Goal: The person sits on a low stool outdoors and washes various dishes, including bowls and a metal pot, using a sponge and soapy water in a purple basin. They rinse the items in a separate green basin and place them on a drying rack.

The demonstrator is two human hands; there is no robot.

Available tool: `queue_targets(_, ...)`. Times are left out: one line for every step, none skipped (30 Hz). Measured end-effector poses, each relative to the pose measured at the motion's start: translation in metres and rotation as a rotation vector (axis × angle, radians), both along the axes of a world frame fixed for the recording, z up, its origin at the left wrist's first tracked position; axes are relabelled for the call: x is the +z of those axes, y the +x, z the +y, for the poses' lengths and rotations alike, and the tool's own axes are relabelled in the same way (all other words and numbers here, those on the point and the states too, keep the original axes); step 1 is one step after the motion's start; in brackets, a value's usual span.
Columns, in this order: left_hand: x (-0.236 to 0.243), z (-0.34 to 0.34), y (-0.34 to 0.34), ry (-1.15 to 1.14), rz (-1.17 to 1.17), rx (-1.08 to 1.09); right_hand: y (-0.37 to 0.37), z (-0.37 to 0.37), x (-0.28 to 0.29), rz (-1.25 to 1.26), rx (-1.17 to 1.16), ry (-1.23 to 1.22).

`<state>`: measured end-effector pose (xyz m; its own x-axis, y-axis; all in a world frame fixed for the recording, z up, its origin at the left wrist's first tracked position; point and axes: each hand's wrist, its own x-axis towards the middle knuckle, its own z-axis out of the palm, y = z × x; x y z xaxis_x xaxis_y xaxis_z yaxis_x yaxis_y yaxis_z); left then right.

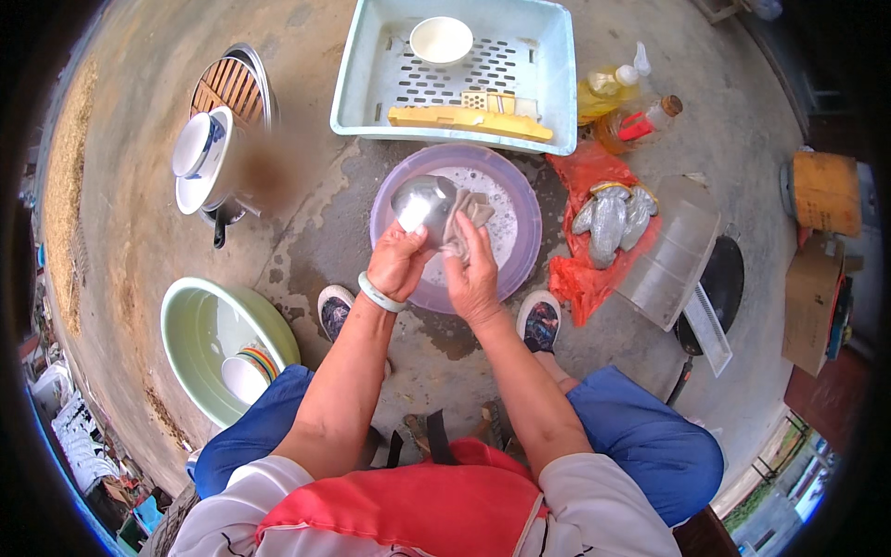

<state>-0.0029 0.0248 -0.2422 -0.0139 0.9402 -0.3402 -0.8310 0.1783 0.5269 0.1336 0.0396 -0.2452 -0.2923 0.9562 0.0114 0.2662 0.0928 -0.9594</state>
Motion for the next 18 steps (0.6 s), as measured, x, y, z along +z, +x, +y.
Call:
queue_targets(-0.004,-0.001,-0.004,0.051,0.309,-0.068,-0.001,-0.002,-0.001,-0.015,0.022,0.048)
queue_targets(-0.007,-0.001,-0.011,0.103,0.617,-0.136,-0.002,-0.003,-0.003,-0.029,0.044,0.095)
queue_targets(-0.009,-0.001,-0.014,0.09,0.74,-0.186,-0.002,-0.004,-0.005,-0.044,0.066,0.142)
queue_targets(-0.007,-0.001,-0.017,0.076,0.866,-0.237,-0.003,-0.004,-0.004,-0.053,0.08,0.127)
queue_targets(-0.005,-0.002,-0.02,0.062,0.988,-0.29,-0.003,-0.003,-0.006,-0.077,0.101,0.176)
queue_targets(-0.001,-0.002,-0.019,-0.014,0.727,-0.252,-0.002,0.001,-0.007,-0.102,0.121,0.224)
queue_targets(0.003,-0.002,-0.017,-0.041,0.585,-0.223,-0.003,0.005,-0.008,-0.128,0.146,0.272)
queue_targets(0.005,-0.004,-0.016,-0.071,0.444,-0.19,-0.005,0.009,-0.008,-0.149,0.182,0.308)
queue_targets(0.006,-0.007,-0.013,-0.053,0.424,-0.172,-0.007,0.016,-0.007,-0.17,0.217,0.343)
queue_targets(0.0,-0.011,-0.014,-0.02,0.496,-0.194,-0.01,0.024,-0.005,-0.187,0.254,0.381)
queue_targets(-0.007,-0.014,-0.014,0.016,0.566,-0.215,-0.011,0.03,-0.009,-0.179,0.249,0.331)
queue_targets(-0.036,-0.023,-0.019,0.067,0.724,-0.278,-0.012,0.036,-0.016,-0.17,0.245,0.282)
queue_targets(-0.053,-0.028,-0.021,0.118,0.881,-0.339,-0.013,0.046,-0.021,-0.161,0.242,0.232)
queue_targets(-0.054,-0.029,-0.017,0.135,0.963,-0.405,-0.012,0.06,-0.022,-0.151,0.255,-0.052)
queue_targets(-0.055,-0.03,-0.014,0.152,1.045,-0.472,-0.011,0.078,-0.023,-0.135,0.263,-0.336)
queue_targets(-0.058,-0.034,-0.011,0.169,1.095,-0.5,-0.01,0.09,-0.024,-0.115,0.266,-0.624)
queue_targets(-0.06,-0.037,-0.007,0.192,1.143,-0.525,-0.007,0.098,-0.031,-0.065,0.262,-0.723)
queue_targets(-0.069,-0.041,-0.004,0.217,1.161,-0.507,-0.003,0.103,-0.042,-0.013,0.258,-0.82)
